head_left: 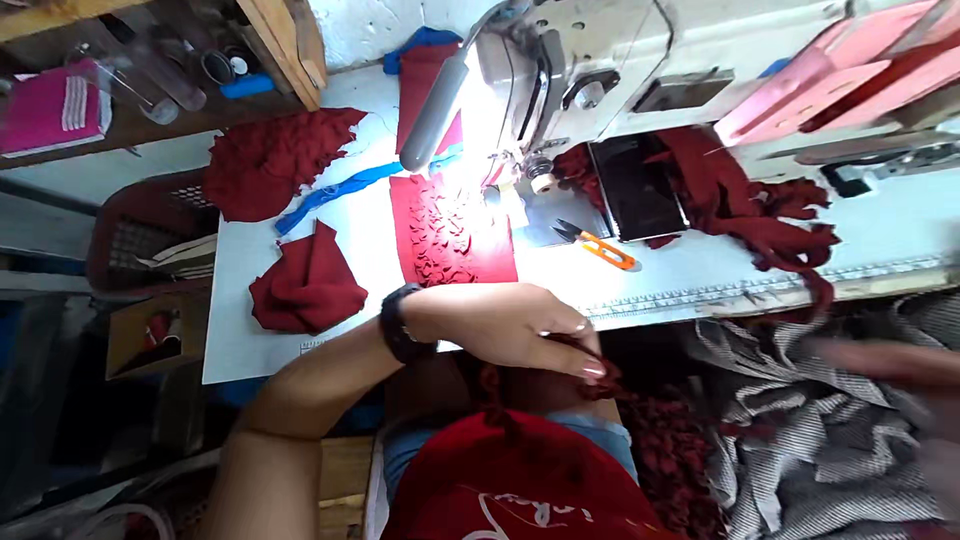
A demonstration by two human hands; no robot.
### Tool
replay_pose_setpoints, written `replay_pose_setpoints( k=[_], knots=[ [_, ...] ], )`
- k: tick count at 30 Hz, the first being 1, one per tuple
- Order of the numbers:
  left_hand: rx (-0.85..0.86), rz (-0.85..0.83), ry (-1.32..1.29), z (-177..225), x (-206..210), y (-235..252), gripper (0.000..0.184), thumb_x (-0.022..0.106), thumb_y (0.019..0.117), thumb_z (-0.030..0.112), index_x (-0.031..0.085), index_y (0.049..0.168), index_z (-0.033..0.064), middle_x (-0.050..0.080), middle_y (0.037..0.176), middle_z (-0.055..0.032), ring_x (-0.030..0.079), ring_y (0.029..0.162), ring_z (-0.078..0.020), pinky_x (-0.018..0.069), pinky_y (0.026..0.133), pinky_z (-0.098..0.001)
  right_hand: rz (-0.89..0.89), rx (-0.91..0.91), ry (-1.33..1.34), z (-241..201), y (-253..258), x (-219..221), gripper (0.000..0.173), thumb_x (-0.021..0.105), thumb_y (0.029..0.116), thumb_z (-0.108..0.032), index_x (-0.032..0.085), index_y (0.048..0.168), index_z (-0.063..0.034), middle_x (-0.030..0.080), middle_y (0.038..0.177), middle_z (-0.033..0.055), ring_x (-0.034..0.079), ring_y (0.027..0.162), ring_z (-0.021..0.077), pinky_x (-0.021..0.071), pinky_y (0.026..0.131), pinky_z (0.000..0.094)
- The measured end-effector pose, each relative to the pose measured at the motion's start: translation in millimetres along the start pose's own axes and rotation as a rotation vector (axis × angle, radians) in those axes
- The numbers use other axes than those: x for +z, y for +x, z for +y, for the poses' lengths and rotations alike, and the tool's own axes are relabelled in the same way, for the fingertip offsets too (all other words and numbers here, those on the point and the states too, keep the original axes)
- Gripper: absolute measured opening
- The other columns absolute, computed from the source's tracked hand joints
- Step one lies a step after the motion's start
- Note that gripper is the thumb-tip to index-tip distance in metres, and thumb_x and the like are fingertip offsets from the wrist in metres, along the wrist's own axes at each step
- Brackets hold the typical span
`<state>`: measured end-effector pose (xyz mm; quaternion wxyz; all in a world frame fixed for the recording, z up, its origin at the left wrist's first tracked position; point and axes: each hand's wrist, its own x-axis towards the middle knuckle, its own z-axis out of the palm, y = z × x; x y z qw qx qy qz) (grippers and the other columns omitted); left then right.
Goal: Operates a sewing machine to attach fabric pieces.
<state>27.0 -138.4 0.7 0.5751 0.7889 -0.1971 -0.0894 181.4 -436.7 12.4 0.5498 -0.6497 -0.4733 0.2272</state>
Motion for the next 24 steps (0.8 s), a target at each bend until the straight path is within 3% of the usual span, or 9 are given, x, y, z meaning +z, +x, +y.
replay_pose_setpoints(
  k=[1, 2, 3, 5, 7, 9, 11, 17, 24],
  knots=[
    [-0.009, 0.017, -0.011, 1.0, 2.7, 9.4, 0.023, 0.057, 0.1044, 0.013, 0.071, 0.102, -0.0056, 0.069, 0.084, -0.0043, 0.062, 0.075, 0.0010, 0.0499, 0.070, -0.0166, -0.191, -0.067, 0.009, 21.7, 16.8, 21.5, 0.047, 0.037, 0.1116, -0.042, 0.055, 0.146, -0.0157, 0.069, 0.131, -0.0043, 0.064, 0.121, 0.0078, 0.0518, 0.106, 0.0292],
    [-0.033, 0.045, -0.006, 2.2, 0.7, 14.3, 0.023, 0.056, 0.1048, 0.013, 0.070, 0.102, -0.0054, 0.068, 0.084, -0.0032, 0.059, 0.073, 0.0020, 0.0487, 0.068, -0.0157, -0.263, -0.075, 0.033, 35.7, 28.4, 48.7, 0.054, 0.038, 0.1083, -0.055, 0.055, 0.146, -0.0196, 0.071, 0.120, -0.0083, 0.066, 0.108, 0.0022, 0.0559, 0.095, 0.0244],
    [-0.060, 0.078, 0.010, 2.9, -6.2, 13.9, 0.023, 0.056, 0.1045, 0.012, 0.070, 0.101, -0.0050, 0.065, 0.080, -0.0018, 0.055, 0.068, 0.0026, 0.0450, 0.063, -0.0148, -0.281, -0.043, 0.095, 43.9, 37.8, 70.0, 0.050, 0.041, 0.1065, -0.057, 0.060, 0.136, -0.0203, 0.071, 0.102, -0.0108, 0.067, 0.088, -0.0017, 0.0578, 0.078, 0.0193],
    [-0.140, 0.110, -0.025, 0.2, -30.1, -3.9, 0.020, 0.057, 0.1033, 0.011, 0.071, 0.101, -0.0044, 0.062, 0.072, 0.0007, 0.051, 0.059, 0.0026, 0.0415, 0.054, -0.0143, -0.213, 0.074, 0.141, 50.1, 55.2, 84.3, 0.033, 0.049, 0.1077, -0.044, 0.070, 0.115, -0.0204, 0.066, 0.082, -0.0160, 0.052, 0.059, -0.0083, 0.0445, 0.051, 0.0111],
    [-0.286, 0.159, -0.181, -8.7, -54.3, -35.1, 0.019, 0.054, 0.1037, 0.013, 0.068, 0.099, 0.0017, 0.049, 0.057, 0.0076, 0.039, 0.044, 0.0039, 0.0316, 0.041, -0.0129, -0.098, 0.165, 0.065, 58.8, 78.2, 83.7, 0.029, 0.048, 0.1081, -0.034, 0.073, 0.106, -0.0189, 0.055, 0.067, -0.0157, 0.042, 0.049, -0.0058, 0.0369, 0.045, 0.0128],
    [-0.390, 0.252, -0.204, -24.2, -82.0, -63.8, 0.020, 0.053, 0.1015, 0.017, 0.067, 0.088, 0.0099, 0.046, 0.054, 0.0106, 0.039, 0.043, 0.0030, 0.0321, 0.040, -0.0141, -0.007, 0.173, -0.057, 76.6, 102.6, 89.0, 0.029, 0.047, 0.1074, -0.029, 0.073, 0.105, -0.0156, 0.052, 0.067, -0.0101, 0.042, 0.051, -0.0014, 0.0375, 0.048, 0.0175],
    [-0.438, 0.330, -0.206, -39.1, -104.8, -83.0, 0.024, 0.049, 0.1016, 0.016, 0.058, 0.079, 0.0157, 0.043, 0.053, 0.0110, 0.038, 0.042, 0.0029, 0.0310, 0.040, -0.0136, 0.048, 0.137, -0.161, 92.1, 119.6, 98.9, 0.029, 0.050, 0.1079, -0.030, 0.073, 0.106, -0.0122, 0.067, 0.083, -0.0057, 0.057, 0.067, -0.0001, 0.0494, 0.064, 0.0228],
    [-0.410, 0.793, -0.288, -60.4, -117.6, -114.6, 0.018, 0.050, 0.1052, 0.017, 0.067, 0.103, 0.0126, 0.056, 0.068, 0.0100, 0.047, 0.051, 0.0016, 0.0405, 0.047, -0.0140, 0.170, 0.073, -0.164, 110.8, 124.3, 112.7, 0.024, 0.060, 0.1036, -0.028, 0.072, 0.115, -0.0102, 0.071, 0.094, -0.0045, 0.064, 0.081, -0.0029, 0.0541, 0.075, 0.0181],
    [-0.410, 0.979, -0.241, -56.2, -117.5, -126.7, 0.011, 0.055, 0.1037, 0.011, 0.064, 0.109, 0.0130, 0.063, 0.077, 0.0068, 0.055, 0.057, -0.0006, 0.0494, 0.054, -0.0163, 0.276, 0.037, -0.067, 115.4, 118.5, 118.4, 0.016, 0.071, 0.0958, -0.018, 0.069, 0.109, -0.0092, 0.068, 0.087, -0.0055, 0.062, 0.074, -0.0020, 0.0529, 0.068, 0.0144]
  ],
)
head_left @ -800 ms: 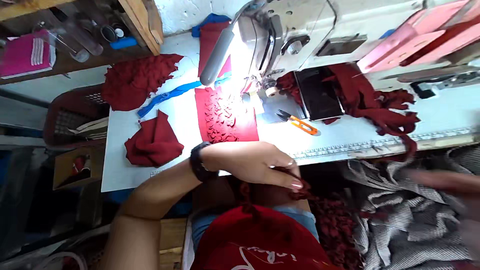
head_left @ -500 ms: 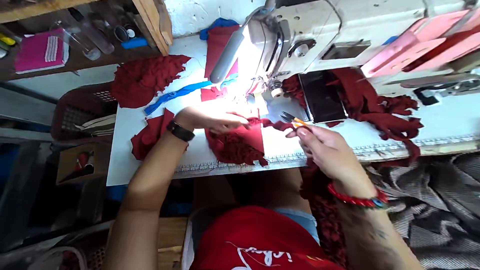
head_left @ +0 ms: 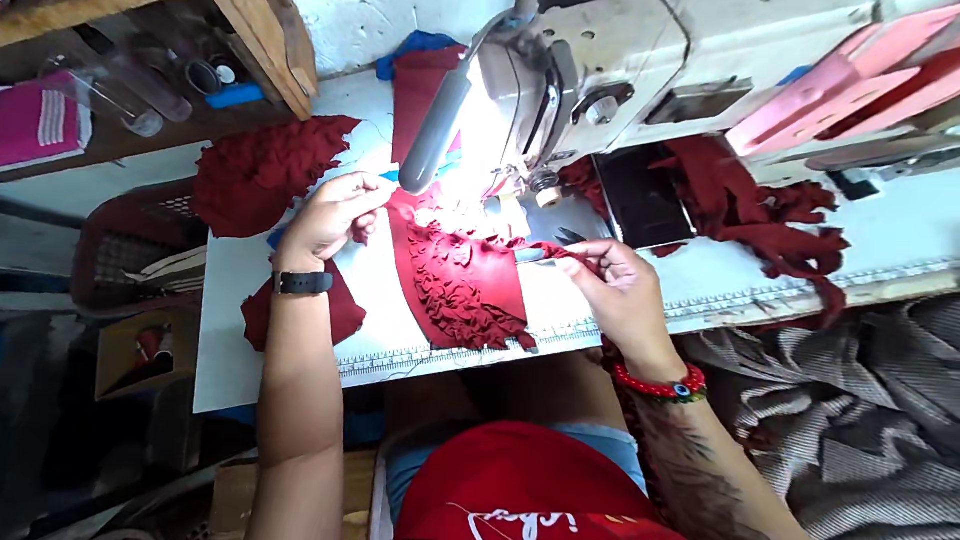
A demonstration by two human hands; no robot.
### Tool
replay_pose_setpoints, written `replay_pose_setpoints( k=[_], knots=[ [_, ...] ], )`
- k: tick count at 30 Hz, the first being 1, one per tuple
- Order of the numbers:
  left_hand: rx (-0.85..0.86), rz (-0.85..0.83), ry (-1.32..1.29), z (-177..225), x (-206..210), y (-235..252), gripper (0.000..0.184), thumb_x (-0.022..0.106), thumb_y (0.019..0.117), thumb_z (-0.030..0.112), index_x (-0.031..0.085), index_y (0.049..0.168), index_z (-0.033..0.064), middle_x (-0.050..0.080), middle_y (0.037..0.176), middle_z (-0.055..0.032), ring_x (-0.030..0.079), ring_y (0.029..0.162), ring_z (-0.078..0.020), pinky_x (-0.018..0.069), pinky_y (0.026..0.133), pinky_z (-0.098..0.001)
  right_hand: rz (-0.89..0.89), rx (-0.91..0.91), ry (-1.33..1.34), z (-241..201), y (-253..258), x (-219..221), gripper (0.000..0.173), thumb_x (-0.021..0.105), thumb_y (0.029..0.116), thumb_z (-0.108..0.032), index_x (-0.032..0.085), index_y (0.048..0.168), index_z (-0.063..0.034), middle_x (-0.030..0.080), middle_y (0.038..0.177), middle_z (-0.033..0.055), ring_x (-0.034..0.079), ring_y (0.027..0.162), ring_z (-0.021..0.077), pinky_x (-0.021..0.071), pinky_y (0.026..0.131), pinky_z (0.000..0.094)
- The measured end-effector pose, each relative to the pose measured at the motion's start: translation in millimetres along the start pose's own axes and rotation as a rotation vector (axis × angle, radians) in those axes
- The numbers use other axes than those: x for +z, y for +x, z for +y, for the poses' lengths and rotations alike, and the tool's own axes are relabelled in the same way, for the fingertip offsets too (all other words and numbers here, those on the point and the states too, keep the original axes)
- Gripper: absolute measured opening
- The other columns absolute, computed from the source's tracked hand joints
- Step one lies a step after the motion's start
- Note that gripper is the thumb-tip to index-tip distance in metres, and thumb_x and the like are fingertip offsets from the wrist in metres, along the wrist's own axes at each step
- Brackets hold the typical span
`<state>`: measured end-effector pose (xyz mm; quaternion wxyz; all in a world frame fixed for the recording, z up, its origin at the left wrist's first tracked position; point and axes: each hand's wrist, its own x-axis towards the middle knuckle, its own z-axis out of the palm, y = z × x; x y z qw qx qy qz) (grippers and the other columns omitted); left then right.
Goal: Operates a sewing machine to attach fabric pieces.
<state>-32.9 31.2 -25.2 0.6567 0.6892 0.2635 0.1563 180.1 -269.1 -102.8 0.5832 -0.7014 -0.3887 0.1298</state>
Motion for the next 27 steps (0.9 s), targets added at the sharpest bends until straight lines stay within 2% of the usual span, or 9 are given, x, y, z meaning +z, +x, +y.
replay_pose_setpoints(
  k=[2, 4, 7, 11, 16, 20, 24, 27],
  knots=[
    [-0.016, 0.008, 0.011, 1.0, -2.3, -3.9, 0.012, 0.053, 0.1043, 0.011, 0.064, 0.108, 0.0151, 0.064, 0.078, 0.0083, 0.052, 0.056, 0.0013, 0.0475, 0.052, -0.0144, 0.028, -0.006, 0.026, 1.4, -1.1, 0.9, 0.017, 0.074, 0.0927, -0.016, 0.065, 0.106, -0.0096, 0.066, 0.086, -0.0065, 0.061, 0.074, -0.0024, 0.0530, 0.068, 0.0146],
    [-0.010, 0.002, 0.004, -1.3, -5.9, -4.4, 0.010, 0.056, 0.1032, 0.010, 0.064, 0.104, 0.0150, 0.065, 0.078, 0.0078, 0.054, 0.057, 0.0010, 0.0478, 0.053, -0.0146, 0.036, -0.023, 0.044, 3.4, -2.0, 1.5, 0.017, 0.075, 0.0902, -0.011, 0.065, 0.104, -0.0099, 0.068, 0.091, -0.0049, 0.063, 0.077, -0.0001, 0.0548, 0.070, 0.0171],
    [0.054, 0.008, -0.007, -4.0, -12.7, -4.8, 0.014, 0.060, 0.0978, 0.004, 0.067, 0.105, 0.0144, 0.070, 0.084, 0.0070, 0.063, 0.068, -0.0009, 0.0543, 0.062, -0.0172, 0.046, -0.075, 0.092, 8.9, -2.5, 0.9, 0.018, 0.071, 0.0868, -0.001, 0.067, 0.102, -0.0095, 0.067, 0.101, -0.0032, 0.064, 0.088, 0.0019, 0.0571, 0.077, 0.0196],
    [0.077, 0.072, -0.050, -4.0, -14.6, -5.5, 0.022, 0.057, 0.0967, -0.001, 0.067, 0.108, 0.0141, 0.072, 0.091, 0.0063, 0.068, 0.079, -0.0039, 0.0586, 0.073, -0.0213, 0.049, -0.139, 0.102, 12.4, -1.5, 0.5, 0.014, 0.067, 0.0865, 0.001, 0.069, 0.093, -0.0105, 0.067, 0.102, -0.0029, 0.065, 0.099, 0.0061, 0.0569, 0.086, 0.0230],
    [0.104, 0.082, -0.106, -5.0, -14.8, -3.9, 0.027, 0.054, 0.0961, -0.005, 0.068, 0.113, 0.0111, 0.074, 0.097, 0.0031, 0.070, 0.085, -0.0069, 0.0601, 0.080, -0.0241, 0.028, -0.044, 0.074, 8.9, -1.0, -0.1, 0.021, 0.070, 0.0875, -0.005, 0.067, 0.108, -0.0107, 0.067, 0.102, -0.0026, 0.065, 0.089, 0.0033, 0.0571, 0.077, 0.0196],
    [0.113, 0.131, -0.064, -7.8, -15.9, -3.2, 0.029, 0.054, 0.0947, -0.006, 0.067, 0.115, 0.0105, 0.073, 0.102, 0.0039, 0.070, 0.091, -0.0079, 0.0595, 0.088, -0.0275, 0.035, 0.021, 0.073, 5.7, 0.3, -0.4, 0.024, 0.071, 0.0892, -0.007, 0.065, 0.112, -0.0094, 0.068, 0.099, -0.0033, 0.065, 0.082, 0.0012, 0.0565, 0.074, 0.0176],
    [0.090, 0.258, 0.054, -8.1, -10.0, 0.2, 0.019, 0.060, 0.0985, 0.000, 0.066, 0.114, 0.0082, 0.073, 0.098, 0.0034, 0.072, 0.084, -0.0088, 0.0625, 0.082, -0.0284, 0.033, 0.039, 0.053, 4.8, 0.3, -0.6, 0.025, 0.072, 0.0886, -0.009, 0.065, 0.112, -0.0104, 0.068, 0.099, -0.0031, 0.064, 0.082, 0.0013, 0.0556, 0.073, 0.0174],
    [0.072, 0.323, 0.156, -8.4, -8.1, 2.0, 0.015, 0.063, 0.0988, 0.005, 0.065, 0.113, 0.0099, 0.071, 0.093, 0.0067, 0.069, 0.075, -0.0042, 0.0618, 0.072, -0.0239, 0.028, 0.005, 0.063, 6.8, 0.6, -0.1, 0.018, 0.070, 0.0869, -0.005, 0.065, 0.104, -0.0103, 0.067, 0.103, -0.0017, 0.065, 0.091, 0.0036, 0.0572, 0.078, 0.0196]
  ],
)
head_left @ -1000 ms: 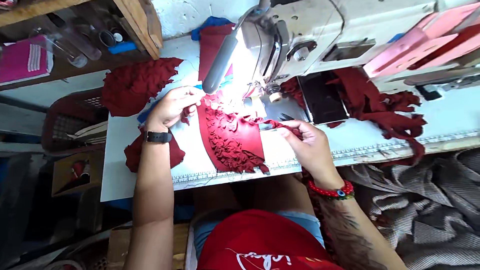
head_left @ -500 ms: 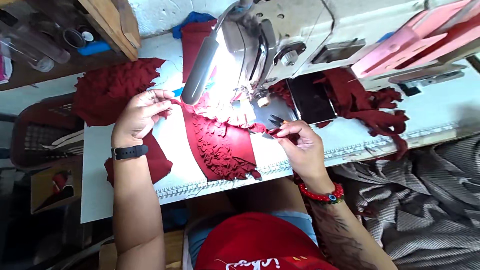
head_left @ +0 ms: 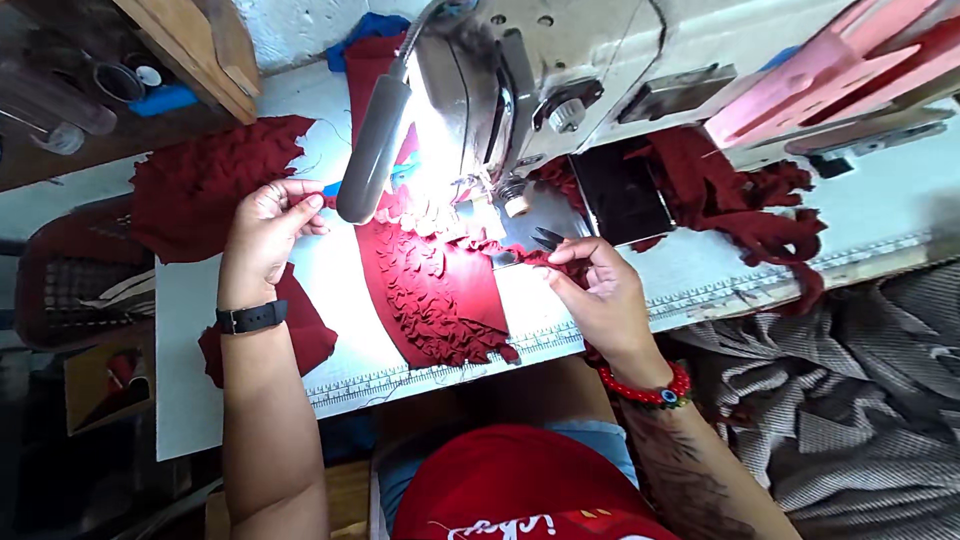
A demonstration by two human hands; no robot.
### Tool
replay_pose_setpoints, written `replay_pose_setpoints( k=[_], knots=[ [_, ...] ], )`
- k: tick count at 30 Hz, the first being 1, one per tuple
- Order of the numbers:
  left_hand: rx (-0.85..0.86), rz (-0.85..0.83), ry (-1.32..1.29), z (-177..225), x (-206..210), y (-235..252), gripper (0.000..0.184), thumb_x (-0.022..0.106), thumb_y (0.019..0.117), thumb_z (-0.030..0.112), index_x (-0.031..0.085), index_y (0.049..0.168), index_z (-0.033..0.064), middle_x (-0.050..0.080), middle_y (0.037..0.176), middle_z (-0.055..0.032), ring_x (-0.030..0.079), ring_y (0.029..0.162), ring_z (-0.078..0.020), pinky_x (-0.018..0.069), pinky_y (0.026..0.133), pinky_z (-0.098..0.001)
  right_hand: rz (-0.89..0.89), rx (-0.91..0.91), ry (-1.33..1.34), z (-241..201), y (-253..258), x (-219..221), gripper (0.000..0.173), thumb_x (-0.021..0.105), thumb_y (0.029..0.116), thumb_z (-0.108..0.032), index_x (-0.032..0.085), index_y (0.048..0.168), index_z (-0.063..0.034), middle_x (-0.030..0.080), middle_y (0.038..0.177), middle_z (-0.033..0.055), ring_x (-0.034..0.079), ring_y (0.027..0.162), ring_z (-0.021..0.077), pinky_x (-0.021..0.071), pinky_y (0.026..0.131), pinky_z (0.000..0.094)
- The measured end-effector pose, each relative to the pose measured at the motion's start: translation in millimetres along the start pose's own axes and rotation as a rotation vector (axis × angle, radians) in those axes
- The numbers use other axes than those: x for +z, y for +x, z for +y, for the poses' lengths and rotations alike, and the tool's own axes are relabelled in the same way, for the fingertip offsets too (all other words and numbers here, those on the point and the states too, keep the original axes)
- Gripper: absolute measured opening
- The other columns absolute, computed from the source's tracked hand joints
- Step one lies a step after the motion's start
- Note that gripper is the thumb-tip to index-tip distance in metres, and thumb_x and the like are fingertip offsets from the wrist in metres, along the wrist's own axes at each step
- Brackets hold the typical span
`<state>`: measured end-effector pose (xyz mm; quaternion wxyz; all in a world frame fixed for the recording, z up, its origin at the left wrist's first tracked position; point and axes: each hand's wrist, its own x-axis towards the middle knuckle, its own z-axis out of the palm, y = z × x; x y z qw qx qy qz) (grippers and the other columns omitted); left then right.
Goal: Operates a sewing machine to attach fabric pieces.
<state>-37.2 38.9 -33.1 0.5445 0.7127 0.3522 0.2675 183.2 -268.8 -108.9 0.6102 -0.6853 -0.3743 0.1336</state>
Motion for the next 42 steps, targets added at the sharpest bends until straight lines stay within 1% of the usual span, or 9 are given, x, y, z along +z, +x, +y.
replay_pose_setpoints(
  k=[5, 9, 12, 17, 25, 30, 35, 38, 42],
  knots=[
    [-0.047, 0.046, 0.077, -0.5, 0.7, 0.7, 0.012, 0.061, 0.1018, 0.011, 0.061, 0.114, 0.0108, 0.068, 0.087, 0.0072, 0.066, 0.067, -0.0020, 0.0588, 0.062, -0.0199, -0.003, -0.056, -0.012, 3.7, 0.9, -0.7, 0.014, 0.066, 0.0836, 0.000, 0.067, 0.092, -0.0115, 0.066, 0.104, -0.0013, 0.063, 0.105, 0.0081, 0.0552, 0.089, 0.0241],
    [-0.047, 0.011, -0.019, -0.8, -4.2, -0.2, 0.019, 0.053, 0.1064, 0.014, 0.064, 0.122, 0.0153, 0.068, 0.092, 0.0069, 0.064, 0.066, -0.0020, 0.0564, 0.059, -0.0188, -0.020, -0.083, -0.013, 5.4, 1.4, -0.1, 0.016, 0.066, 0.0831, 0.002, 0.066, 0.091, -0.0114, 0.065, 0.103, -0.0014, 0.063, 0.105, 0.0079, 0.0556, 0.088, 0.0232],
    [-0.058, -0.033, -0.125, -1.2, -7.4, 0.4, 0.019, 0.050, 0.1072, 0.015, 0.067, 0.117, 0.0149, 0.067, 0.088, 0.0088, 0.063, 0.070, -0.0022, 0.0566, 0.065, -0.0200, -0.019, -0.085, -0.003, 5.6, 1.2, -0.8, 0.016, 0.066, 0.0831, 0.002, 0.066, 0.089, -0.0120, 0.066, 0.103, -0.0015, 0.063, 0.107, 0.0090, 0.0555, 0.090, 0.0247],
    [-0.005, -0.133, -0.207, 1.7, -8.1, -3.6, 0.028, 0.050, 0.1017, 0.001, 0.060, 0.127, 0.0039, 0.072, 0.099, 0.0021, 0.071, 0.083, -0.0093, 0.0618, 0.082, -0.0309, -0.031, -0.113, 0.024, 9.2, 2.5, 0.2, 0.013, 0.066, 0.0847, -0.003, 0.065, 0.094, -0.0110, 0.065, 0.106, -0.0034, 0.063, 0.105, 0.0052, 0.0545, 0.092, 0.0234],
    [0.006, 0.037, -0.131, -5.3, -3.3, 5.8, 0.016, 0.059, 0.1022, 0.007, 0.065, 0.115, -0.0005, 0.070, 0.097, -0.0021, 0.069, 0.080, -0.0091, 0.0613, 0.078, -0.0302, -0.017, -0.107, 0.057, 5.6, 4.3, 0.0, 0.014, 0.064, 0.0841, -0.002, 0.063, 0.096, -0.0074, 0.066, 0.102, -0.0055, 0.062, 0.093, -0.0024, 0.0530, 0.082, 0.0140],
    [0.029, 0.043, -0.213, 1.1, 1.2, 2.9, 0.009, 0.062, 0.1013, 0.010, 0.057, 0.105, 0.0042, 0.071, 0.086, -0.0004, 0.071, 0.073, -0.0105, 0.0624, 0.075, -0.0314, -0.012, -0.127, 0.060, -1.9, -7.9, -6.1, 0.015, 0.066, 0.0859, -0.004, 0.060, 0.099, -0.0083, 0.064, 0.100, -0.0074, 0.060, 0.087, -0.0046, 0.0519, 0.076, 0.0119],
    [0.002, -0.135, -0.402, 18.3, 13.3, -3.7, 0.009, 0.052, 0.1025, 0.007, 0.059, 0.098, 0.0111, 0.071, 0.082, 0.0010, 0.066, 0.067, -0.0061, 0.0560, 0.062, -0.0222, -0.193, -0.057, -0.001, -34.7, -65.0, -36.4, 0.016, 0.073, 0.0946, -0.032, 0.062, 0.103, -0.0236, 0.064, 0.092, -0.0173, 0.059, 0.078, -0.0086, 0.0507, 0.069, 0.0095],
    [-0.110, -0.298, -0.584, 34.9, 34.6, -15.7, 0.023, 0.043, 0.1050, 0.012, 0.062, 0.093, 0.0154, 0.068, 0.079, 0.0025, 0.063, 0.065, -0.0049, 0.0543, 0.061, -0.0207, -0.371, 0.028, -0.072, -47.0, -99.4, -55.6, 0.015, 0.068, 0.0986, -0.032, 0.069, 0.098, -0.0167, 0.068, 0.088, -0.0116, 0.061, 0.076, -0.0081, 0.0522, 0.068, 0.0101],
    [-0.106, -0.451, -0.476, 39.8, 59.6, -54.6, 0.016, 0.049, 0.1032, 0.011, 0.065, 0.103, 0.0084, 0.067, 0.085, 0.0008, 0.065, 0.073, -0.0074, 0.0580, 0.070, -0.0257, -0.876, 0.013, -0.186, -55.6, -113.3, -74.3, 0.029, 0.061, 0.1022, -0.036, 0.076, 0.099, -0.0114, 0.075, 0.094, 0.0007, 0.071, 0.086, 0.0088, 0.0599, 0.078, 0.0338]
  ],
)
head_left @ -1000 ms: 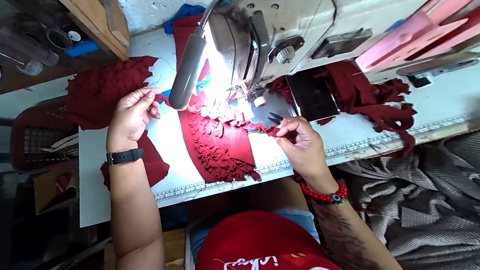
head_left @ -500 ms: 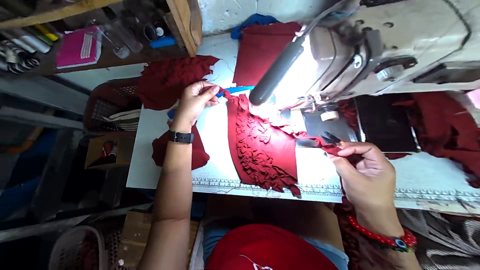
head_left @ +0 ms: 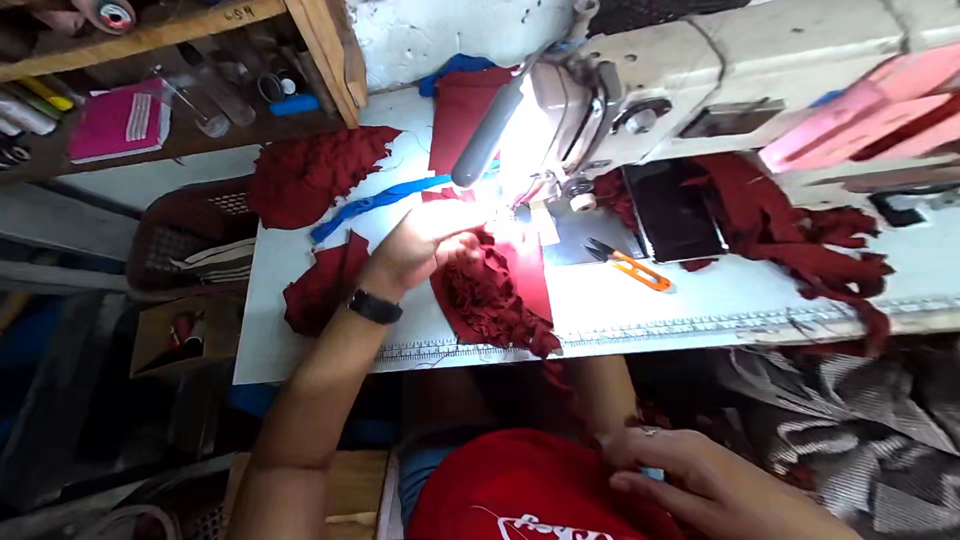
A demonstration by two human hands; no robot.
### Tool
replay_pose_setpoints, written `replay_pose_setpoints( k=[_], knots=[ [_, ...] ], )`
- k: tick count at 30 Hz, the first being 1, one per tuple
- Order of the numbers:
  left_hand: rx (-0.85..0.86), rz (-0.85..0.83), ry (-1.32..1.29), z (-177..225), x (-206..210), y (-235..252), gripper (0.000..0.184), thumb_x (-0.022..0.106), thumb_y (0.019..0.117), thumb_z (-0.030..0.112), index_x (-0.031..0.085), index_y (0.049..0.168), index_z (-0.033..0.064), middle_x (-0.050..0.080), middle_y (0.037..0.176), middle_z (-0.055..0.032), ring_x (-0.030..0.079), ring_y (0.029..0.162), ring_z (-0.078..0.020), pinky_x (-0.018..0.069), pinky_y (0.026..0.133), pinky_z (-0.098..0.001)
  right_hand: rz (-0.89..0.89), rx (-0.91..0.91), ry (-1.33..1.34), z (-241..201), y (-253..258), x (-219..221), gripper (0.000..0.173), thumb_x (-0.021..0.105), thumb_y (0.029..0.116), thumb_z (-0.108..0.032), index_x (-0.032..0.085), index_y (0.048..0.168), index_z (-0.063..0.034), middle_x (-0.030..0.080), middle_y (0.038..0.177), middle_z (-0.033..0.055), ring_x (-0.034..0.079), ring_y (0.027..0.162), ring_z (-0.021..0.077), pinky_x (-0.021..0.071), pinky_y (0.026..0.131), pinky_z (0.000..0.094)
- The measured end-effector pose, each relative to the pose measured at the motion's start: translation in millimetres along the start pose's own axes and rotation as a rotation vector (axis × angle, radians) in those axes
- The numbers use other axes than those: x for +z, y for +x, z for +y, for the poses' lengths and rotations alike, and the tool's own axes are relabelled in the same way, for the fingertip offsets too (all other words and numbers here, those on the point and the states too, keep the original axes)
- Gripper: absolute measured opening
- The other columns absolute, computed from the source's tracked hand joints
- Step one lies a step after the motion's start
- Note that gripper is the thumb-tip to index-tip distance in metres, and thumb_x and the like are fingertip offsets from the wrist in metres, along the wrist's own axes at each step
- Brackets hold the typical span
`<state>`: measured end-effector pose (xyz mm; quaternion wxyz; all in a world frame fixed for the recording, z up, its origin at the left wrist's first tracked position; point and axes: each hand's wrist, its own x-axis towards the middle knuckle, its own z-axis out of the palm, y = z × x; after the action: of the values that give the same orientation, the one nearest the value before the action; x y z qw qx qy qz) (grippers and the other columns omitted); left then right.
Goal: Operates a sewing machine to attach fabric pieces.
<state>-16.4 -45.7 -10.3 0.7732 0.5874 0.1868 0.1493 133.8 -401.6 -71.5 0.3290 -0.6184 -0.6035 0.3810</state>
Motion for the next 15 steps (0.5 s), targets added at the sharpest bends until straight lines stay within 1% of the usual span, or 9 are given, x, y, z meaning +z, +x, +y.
replay_pose_setpoints(
  k=[1, 2, 5, 6, 8, 10, 12, 14, 15],
  knots=[
    [0.006, 0.018, 0.062, -4.9, 10.2, -11.5, 0.014, 0.054, 0.1009, 0.009, 0.067, 0.106, 0.0067, 0.068, 0.089, -0.0001, 0.066, 0.076, -0.0075, 0.0593, 0.073, -0.0268, -0.021, -0.031, -0.008, -4.4, 4.4, -3.7, 0.030, 0.058, 0.1043, -0.037, 0.077, 0.102, -0.0141, 0.076, 0.100, -0.0011, 0.071, 0.091, 0.0089, 0.0598, 0.082, 0.0349],
    [0.030, 0.055, 0.135, -10.3, 20.8, -20.7, 0.014, 0.057, 0.0993, 0.007, 0.069, 0.106, 0.0040, 0.069, 0.091, -0.0019, 0.067, 0.077, -0.0083, 0.0594, 0.073, -0.0273, 0.045, -0.056, 0.001, -11.0, 13.8, -7.9, 0.031, 0.054, 0.1062, -0.039, 0.076, 0.104, -0.0171, 0.074, 0.101, -0.0049, 0.070, 0.092, 0.0053, 0.0598, 0.082, 0.0304],
    [0.218, 0.201, 0.414, -30.3, 52.4, -41.0, 0.012, 0.069, 0.0942, 0.004, 0.069, 0.106, 0.0038, 0.071, 0.092, -0.0047, 0.066, 0.076, -0.0092, 0.0579, 0.069, -0.0261, 0.397, -0.052, 0.125, -33.4, 67.5, -20.6, 0.030, 0.052, 0.1074, -0.037, 0.073, 0.108, -0.0140, 0.074, 0.097, -0.0068, 0.070, 0.083, 0.0020, 0.0610, 0.071, 0.0225],
    [0.277, 0.236, 0.454, -37.6, 59.5, -42.3, 0.016, 0.071, 0.0923, 0.004, 0.067, 0.108, 0.0034, 0.071, 0.094, -0.0056, 0.068, 0.078, -0.0103, 0.0596, 0.070, -0.0271, 0.478, -0.048, 0.134, -35.6, 89.9, -23.2, 0.029, 0.055, 0.1056, -0.036, 0.072, 0.111, -0.0129, 0.073, 0.097, -0.0059, 0.070, 0.081, 0.0027, 0.0605, 0.068, 0.0225],
    [0.371, 0.295, 0.488, -48.6, 69.9, -43.7, 0.021, 0.075, 0.0900, 0.003, 0.067, 0.109, 0.0015, 0.073, 0.098, -0.0064, 0.071, 0.085, -0.0119, 0.0624, 0.076, -0.0298, 0.513, -0.025, 0.163, -36.0, 128.6, -26.5, 0.028, 0.065, 0.0995, -0.034, 0.071, 0.116, -0.0128, 0.072, 0.097, -0.0037, 0.068, 0.075, 0.0052, 0.0595, 0.064, 0.0240],
    [0.395, 0.340, 0.476, -55.0, 74.5, -46.5, 0.022, 0.074, 0.0893, 0.002, 0.067, 0.110, 0.0011, 0.073, 0.098, -0.0057, 0.072, 0.087, -0.0115, 0.0624, 0.079, -0.0303, 0.477, -0.028, 0.245, -34.4, 151.8, -27.3, 0.018, 0.071, 0.0966, -0.026, 0.071, 0.109, -0.0129, 0.072, 0.090, -0.0034, 0.067, 0.069, 0.0056, 0.0583, 0.060, 0.0228],
    [0.258, 0.299, 0.224, -54.1, 74.2, -51.1, 0.021, 0.067, 0.0941, 0.000, 0.062, 0.114, 0.0016, 0.070, 0.100, -0.0054, 0.070, 0.086, -0.0110, 0.0611, 0.078, -0.0290, 0.396, -0.063, 0.407, -29.3, 160.4, -29.7, 0.010, 0.068, 0.0986, -0.017, 0.072, 0.106, -0.0112, 0.072, 0.087, -0.0017, 0.067, 0.070, 0.0070, 0.0586, 0.063, 0.0230],
    [0.022, 0.154, -0.205, -52.2, 68.6, -53.2, 0.022, 0.050, 0.1014, 0.001, 0.057, 0.121, 0.0070, 0.067, 0.099, -0.0018, 0.068, 0.085, -0.0092, 0.0595, 0.078, -0.0281, 0.320, -0.090, 0.549, -24.1, 163.0, -32.5, 0.009, 0.064, 0.0999, -0.013, 0.072, 0.104, -0.0113, 0.071, 0.086, -0.0017, 0.066, 0.070, 0.0060, 0.0574, 0.065, 0.0215],
    [-0.071, 0.063, -0.406, -55.5, 65.9, -51.7, 0.025, 0.042, 0.1035, 0.005, 0.059, 0.120, 0.0095, 0.066, 0.094, -0.0009, 0.066, 0.079, -0.0081, 0.0578, 0.074, -0.0247, 0.297, -0.097, 0.591, -21.7, 163.0, -33.1, 0.010, 0.062, 0.1005, -0.012, 0.072, 0.103, -0.0120, 0.071, 0.086, -0.0022, 0.064, 0.070, 0.0050, 0.0565, 0.065, 0.0205]
  ],
)
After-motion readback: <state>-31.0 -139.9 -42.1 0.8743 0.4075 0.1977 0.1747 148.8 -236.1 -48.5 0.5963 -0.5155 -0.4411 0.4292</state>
